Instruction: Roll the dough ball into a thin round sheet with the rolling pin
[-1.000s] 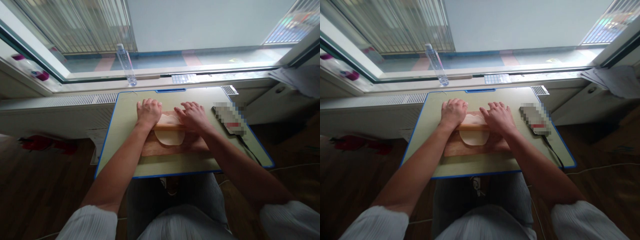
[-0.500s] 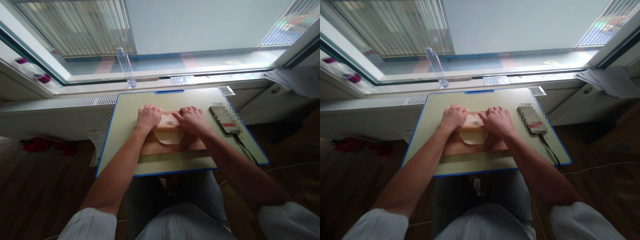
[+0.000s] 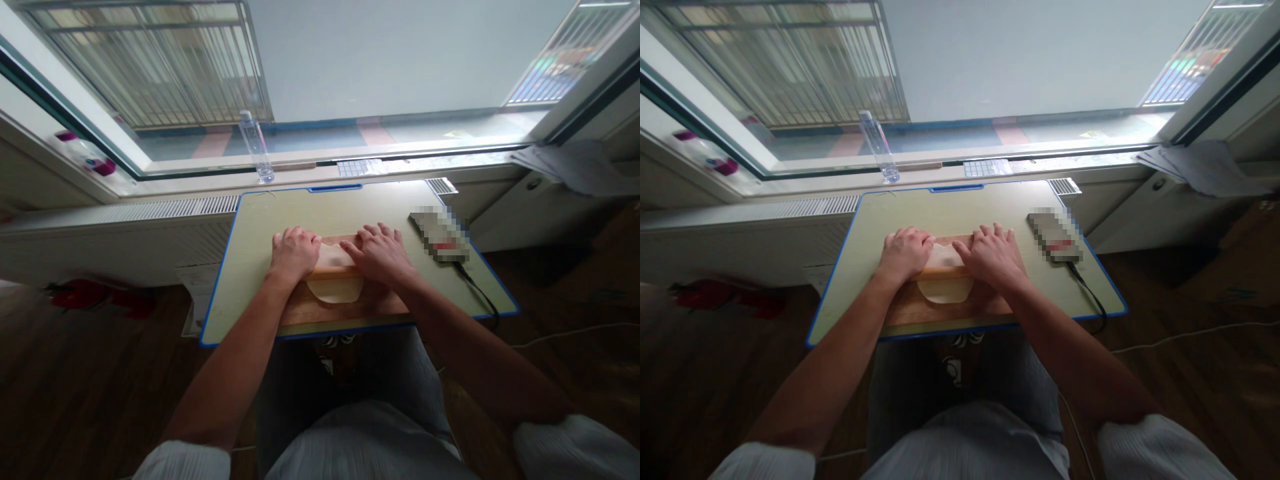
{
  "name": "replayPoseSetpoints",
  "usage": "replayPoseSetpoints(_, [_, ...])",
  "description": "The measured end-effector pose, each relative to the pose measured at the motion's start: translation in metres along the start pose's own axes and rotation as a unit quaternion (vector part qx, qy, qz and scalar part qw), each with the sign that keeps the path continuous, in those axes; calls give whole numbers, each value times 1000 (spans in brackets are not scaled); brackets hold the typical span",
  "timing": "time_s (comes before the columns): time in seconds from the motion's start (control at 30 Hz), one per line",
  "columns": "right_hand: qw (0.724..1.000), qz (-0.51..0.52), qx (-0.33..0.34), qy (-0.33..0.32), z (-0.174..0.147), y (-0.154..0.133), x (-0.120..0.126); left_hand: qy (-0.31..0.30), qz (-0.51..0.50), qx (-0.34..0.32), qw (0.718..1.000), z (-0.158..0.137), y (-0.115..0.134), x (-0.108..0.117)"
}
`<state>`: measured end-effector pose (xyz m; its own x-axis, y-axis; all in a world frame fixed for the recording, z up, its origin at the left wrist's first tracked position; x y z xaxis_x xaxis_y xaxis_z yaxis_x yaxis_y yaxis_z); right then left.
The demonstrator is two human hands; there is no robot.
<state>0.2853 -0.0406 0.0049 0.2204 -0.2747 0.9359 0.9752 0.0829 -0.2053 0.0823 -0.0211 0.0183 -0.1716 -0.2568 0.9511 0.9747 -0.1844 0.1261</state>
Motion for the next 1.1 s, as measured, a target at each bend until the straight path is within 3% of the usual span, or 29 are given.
replayPoseSetpoints(0.1, [1000,5,10,17,-5,-2,3,-7,-5,20,1000,-7,2,6])
replayPoseSetpoints(0.17, [998,5,14,60,-11,-4,6,0,-14,35,999,-13,2,11])
replayPoseSetpoints(0.3, [989,8,5,149,-32,-8,14,79,-19,49,995,-33,0,21])
replayPoseSetpoints(0.37, [991,8,4,136,-43,-10,17,86,-18,56,995,-45,0,21])
replayPoseSetpoints(0.6, [997,-25,15,74,-56,-13,21,23,7,73,997,-59,1,9])
replayPoseSetpoints(0.9, [995,-3,25,93,-57,-9,15,40,8,52,998,-62,1,14])
replayPoseSetpoints(1.1, [994,6,18,103,-59,-8,12,20,18,37,999,-62,3,18])
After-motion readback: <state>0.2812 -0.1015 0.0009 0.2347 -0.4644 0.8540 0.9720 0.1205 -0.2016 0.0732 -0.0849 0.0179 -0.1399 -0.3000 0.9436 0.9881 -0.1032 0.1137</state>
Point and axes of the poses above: each hand's wrist, its own z-axis towards the middle knuckle, its own x-axis out of the back of the hand, y = z × x, the point moved 1 cm from there along z, towards the middle knuckle, and after that the axes turned 14 degrees about y, right-handed, at the moved point
